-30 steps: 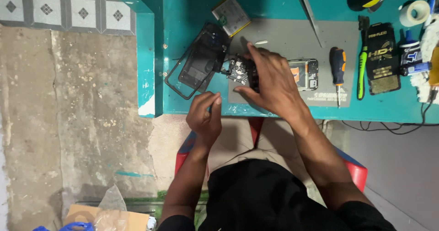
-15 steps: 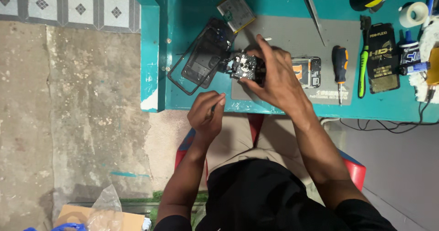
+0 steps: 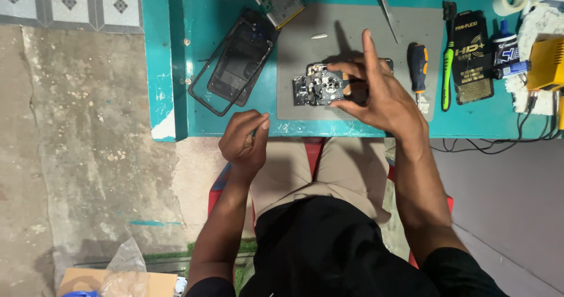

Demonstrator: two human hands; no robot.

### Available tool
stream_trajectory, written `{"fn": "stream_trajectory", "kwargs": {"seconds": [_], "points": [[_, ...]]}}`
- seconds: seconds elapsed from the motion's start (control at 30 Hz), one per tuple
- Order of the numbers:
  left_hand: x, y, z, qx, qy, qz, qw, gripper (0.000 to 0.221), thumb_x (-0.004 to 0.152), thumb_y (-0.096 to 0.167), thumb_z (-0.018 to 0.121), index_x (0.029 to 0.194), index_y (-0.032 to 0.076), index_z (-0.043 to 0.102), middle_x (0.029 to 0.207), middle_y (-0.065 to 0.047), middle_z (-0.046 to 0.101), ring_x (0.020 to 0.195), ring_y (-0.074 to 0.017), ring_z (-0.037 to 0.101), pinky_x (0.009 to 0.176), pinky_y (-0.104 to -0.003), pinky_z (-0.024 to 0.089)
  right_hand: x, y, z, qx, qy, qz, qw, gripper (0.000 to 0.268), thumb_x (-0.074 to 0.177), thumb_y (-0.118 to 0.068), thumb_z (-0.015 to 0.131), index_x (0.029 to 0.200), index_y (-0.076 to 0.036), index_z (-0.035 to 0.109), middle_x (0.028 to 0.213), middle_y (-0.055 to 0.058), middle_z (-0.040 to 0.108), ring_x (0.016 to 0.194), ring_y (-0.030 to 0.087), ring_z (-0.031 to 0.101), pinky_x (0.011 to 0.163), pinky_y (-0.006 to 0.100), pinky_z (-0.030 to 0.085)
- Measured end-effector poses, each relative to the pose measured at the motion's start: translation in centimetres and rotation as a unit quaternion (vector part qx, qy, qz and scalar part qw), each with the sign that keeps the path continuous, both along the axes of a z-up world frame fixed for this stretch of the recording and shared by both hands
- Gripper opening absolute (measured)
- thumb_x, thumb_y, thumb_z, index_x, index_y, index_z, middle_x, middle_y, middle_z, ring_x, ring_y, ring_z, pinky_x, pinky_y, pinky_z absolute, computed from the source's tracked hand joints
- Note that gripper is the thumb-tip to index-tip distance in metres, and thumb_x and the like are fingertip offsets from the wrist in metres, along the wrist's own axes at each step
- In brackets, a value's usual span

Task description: The person disassembles and reassembles internal components of a mobile phone using a screwdriver to manipulate connectors and small parts on the logic board.

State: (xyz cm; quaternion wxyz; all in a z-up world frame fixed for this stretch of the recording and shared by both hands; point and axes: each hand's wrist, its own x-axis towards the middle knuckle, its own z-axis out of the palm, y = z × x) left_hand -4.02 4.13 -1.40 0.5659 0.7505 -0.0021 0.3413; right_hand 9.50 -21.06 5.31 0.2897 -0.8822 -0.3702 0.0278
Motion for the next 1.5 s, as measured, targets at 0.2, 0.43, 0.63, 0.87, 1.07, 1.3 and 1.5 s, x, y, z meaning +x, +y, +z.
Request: {"fn": "stream_trajectory", "kwargs": {"seconds": [0.2,0.43,0.63,0.87,1.07,1.3,1.5], "points": [[-0.1,0.0,-0.3,0.004,0.007,0.0,1.0,0.016,0.094,-0.006,0.074,0.109,0.0,0.073,0.101,-0.014,0.071,0.087,-0.02,0.069,0.074,-0.029,0.055,0.3,0.3,-0.5,-0.011,-0.005,0.02,1.0,0.135,0.076,-0.032,0.092,0.165,-0.008,-0.006,0.138,0.007,0.071,0.132,0.034,0.061,0.114,0.046,0.048],[0.0,0.1,-0.8,0.018,-0.005,-0.004,1.0,0.015,0.095,-0.005,0.074,0.109,0.001,0.073,0.101,-0.013,0.071,0.087,-0.0194,0.069,0.072,-0.03,0.055,0.1,0.4,-0.6,-0.008,-0.028,0.022,0.999,0.131,0.075,-0.03,0.092,0.166,-0.009,0.0,0.137,0.006,0.072,0.133,0.034,0.061,0.115,0.045,0.046],[0.2,0.0,-0.7,0.015,-0.011,-0.004,1.0,0.016,0.095,-0.005,0.074,0.109,0.001,0.072,0.1,-0.013,0.071,0.085,-0.019,0.068,0.07,-0.029,0.054,0.0,0.3,-0.6,-0.003,-0.041,0.007,0.999,0.131,0.073,-0.031,0.093,0.166,-0.007,0.003,0.136,0.007,0.071,0.131,0.034,0.061,0.116,0.046,0.046],[0.2,0.0,-0.3,0.02,-0.018,-0.004,1.0,0.016,0.094,-0.006,0.074,0.109,0.0,0.072,0.1,-0.014,0.071,0.085,-0.0209,0.068,0.07,-0.03,0.053,-0.3,0.7,0.1,0.011,-0.055,0.025,0.998,0.129,0.075,-0.03,0.094,0.166,-0.007,0.006,0.134,0.008,0.072,0.124,0.034,0.063,0.111,0.045,0.048],[0.2,0.0,-0.3,0.028,-0.018,0.001,0.999,0.017,0.093,-0.007,0.075,0.109,0.001,0.072,0.1,-0.014,0.071,0.084,-0.0209,0.068,0.069,-0.03,0.052,-0.2,0.8,0.5,0.021,-0.068,0.045,0.996,0.125,0.077,-0.028,0.094,0.167,-0.008,0.008,0.135,0.011,0.071,0.125,0.033,0.064,0.109,0.044,0.049],[0.4,0.1,-0.6,0.032,-0.035,-0.007,0.999,0.018,0.093,-0.006,0.074,0.109,0.001,0.072,0.1,-0.014,0.071,0.084,-0.0199,0.069,0.068,-0.029,0.053,0.6,1.3,1.0,-0.006,-0.038,0.044,0.998,0.123,0.076,-0.027,0.093,0.165,-0.004,0.012,0.131,0.008,0.073,0.117,0.029,0.066,0.109,0.045,0.048],[0.3,0.0,-0.5,0.024,-0.018,-0.005,1.0,0.018,0.092,-0.008,0.075,0.107,0.0,0.072,0.099,-0.015,0.071,0.081,-0.0199,0.068,0.064,-0.028,0.05,0.5,1.9,1.8,-0.002,-0.03,0.036,0.999,0.116,0.076,-0.028,0.092,0.165,-0.006,0.021,0.132,0.008,0.073,0.119,0.03,0.065,0.105,0.043,0.047]]}}
